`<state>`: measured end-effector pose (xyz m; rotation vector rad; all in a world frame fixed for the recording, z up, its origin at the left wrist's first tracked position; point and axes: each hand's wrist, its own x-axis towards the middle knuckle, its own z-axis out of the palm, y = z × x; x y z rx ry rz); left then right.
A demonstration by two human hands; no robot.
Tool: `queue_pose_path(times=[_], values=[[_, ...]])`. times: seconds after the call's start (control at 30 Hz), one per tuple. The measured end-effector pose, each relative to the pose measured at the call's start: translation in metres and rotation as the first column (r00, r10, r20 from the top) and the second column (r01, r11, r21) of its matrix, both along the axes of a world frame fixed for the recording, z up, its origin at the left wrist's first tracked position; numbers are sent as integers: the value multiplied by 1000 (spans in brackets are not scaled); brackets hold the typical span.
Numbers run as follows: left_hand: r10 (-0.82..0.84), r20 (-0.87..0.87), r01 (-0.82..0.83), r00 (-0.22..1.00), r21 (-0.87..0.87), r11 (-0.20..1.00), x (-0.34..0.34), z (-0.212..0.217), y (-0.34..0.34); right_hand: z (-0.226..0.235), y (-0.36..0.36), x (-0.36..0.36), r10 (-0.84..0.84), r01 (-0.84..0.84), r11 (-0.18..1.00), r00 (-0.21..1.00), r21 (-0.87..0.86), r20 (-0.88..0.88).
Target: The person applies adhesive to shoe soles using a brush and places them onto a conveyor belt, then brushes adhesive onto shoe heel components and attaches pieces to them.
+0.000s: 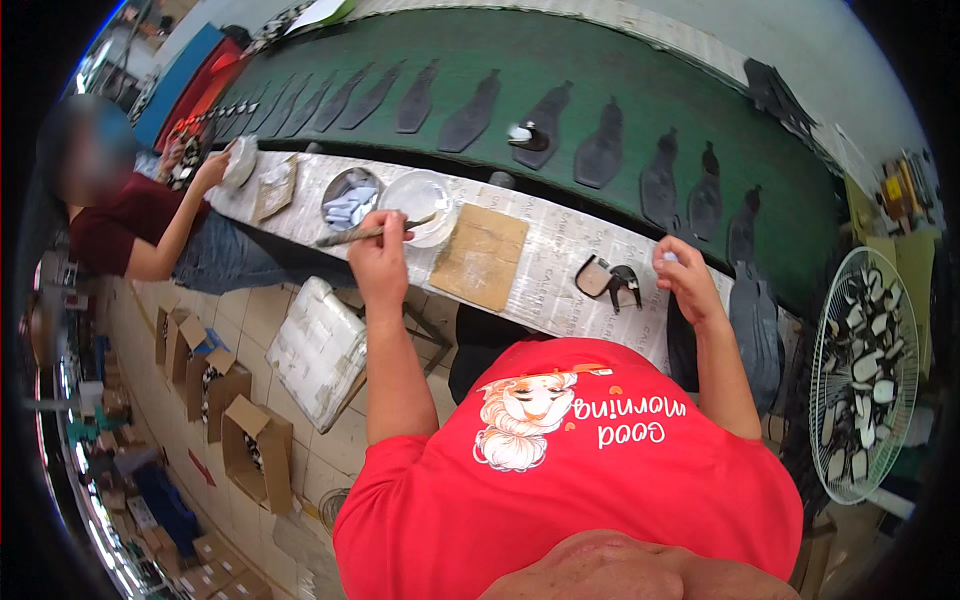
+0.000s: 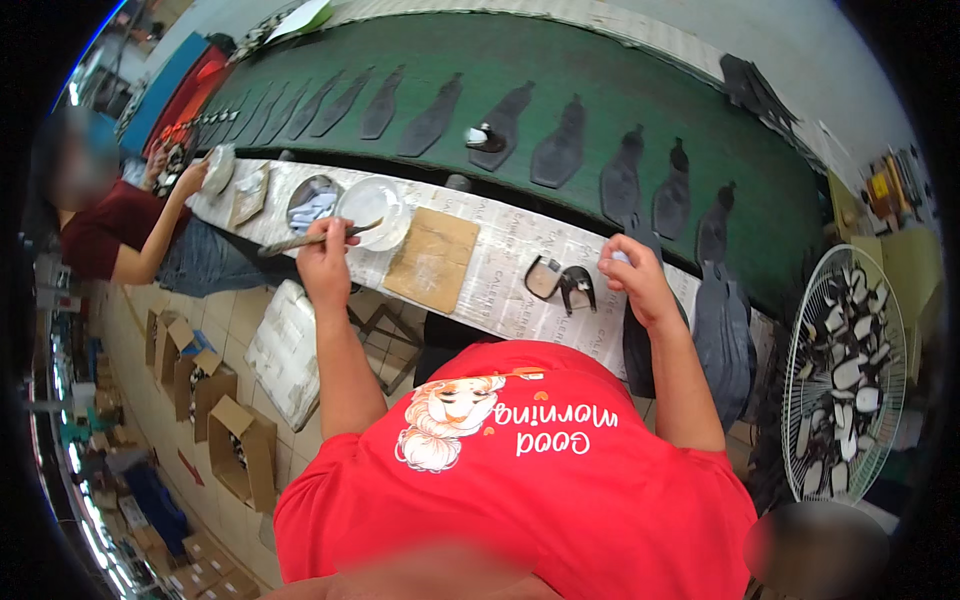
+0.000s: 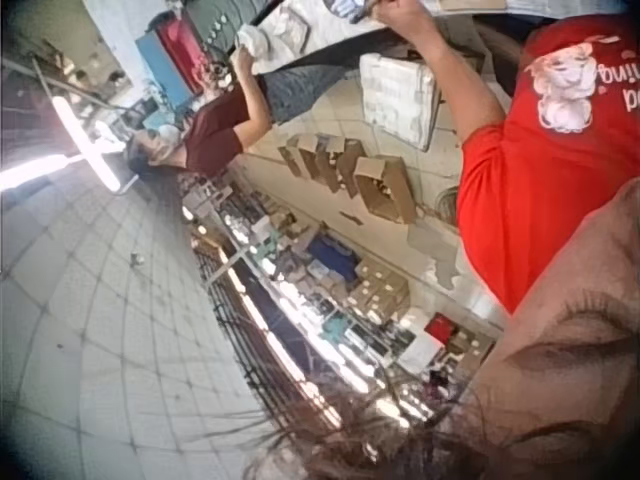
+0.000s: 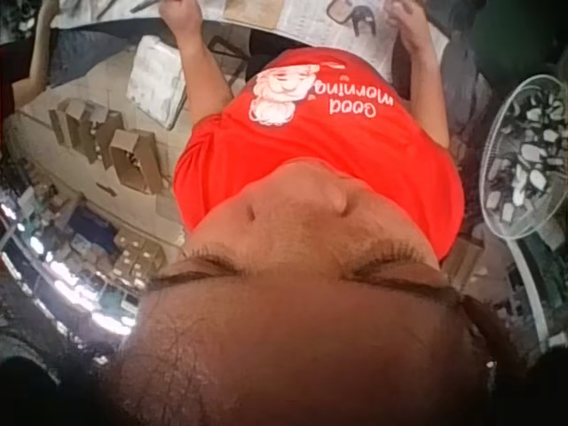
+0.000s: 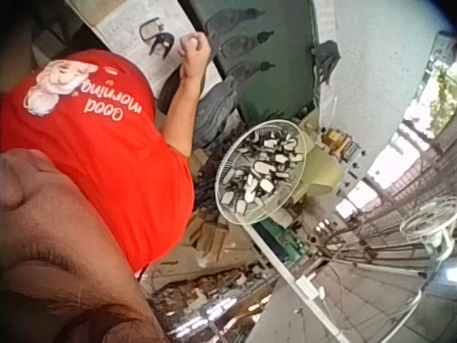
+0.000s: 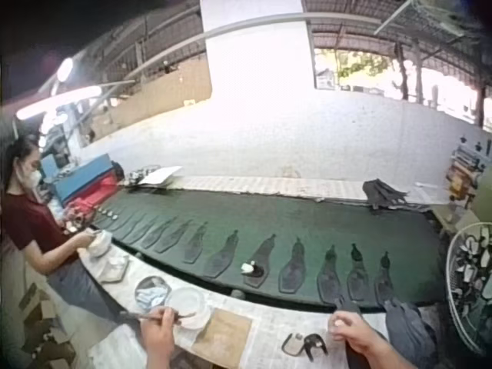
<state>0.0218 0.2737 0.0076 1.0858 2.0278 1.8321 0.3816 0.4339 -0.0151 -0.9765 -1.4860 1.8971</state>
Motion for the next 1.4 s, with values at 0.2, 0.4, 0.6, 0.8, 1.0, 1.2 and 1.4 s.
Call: queue_pose_path(times=[0.2,0.4,0.6,0.8,1.0,1.2,1.4], values=[[42,-63,-55,997,-217,975,-4,0,15,-1,-7,-5,106,-340,810,886,478,451],[38,-78,-57,996,-257,965,-11,-7,28,-3,-11,-7,104,-500,681,789,535,605],[-28,142,43,989,-104,994,-28,-13,27,9,-8,9,227,-345,886,905,308,360],[-356,578,180,734,340,923,-20,-11,11,8,-18,-12,173,-297,911,904,-285,-391],[-659,557,289,506,610,738,20,-15,16,14,-31,-35,-177,-447,662,687,-602,-705],[-774,473,374,422,686,624,58,-8,20,6,-23,-44,-142,-248,805,802,-539,-580],[-730,251,572,636,482,664,78,13,23,15,-34,-52,-97,69,991,964,-116,-247]])
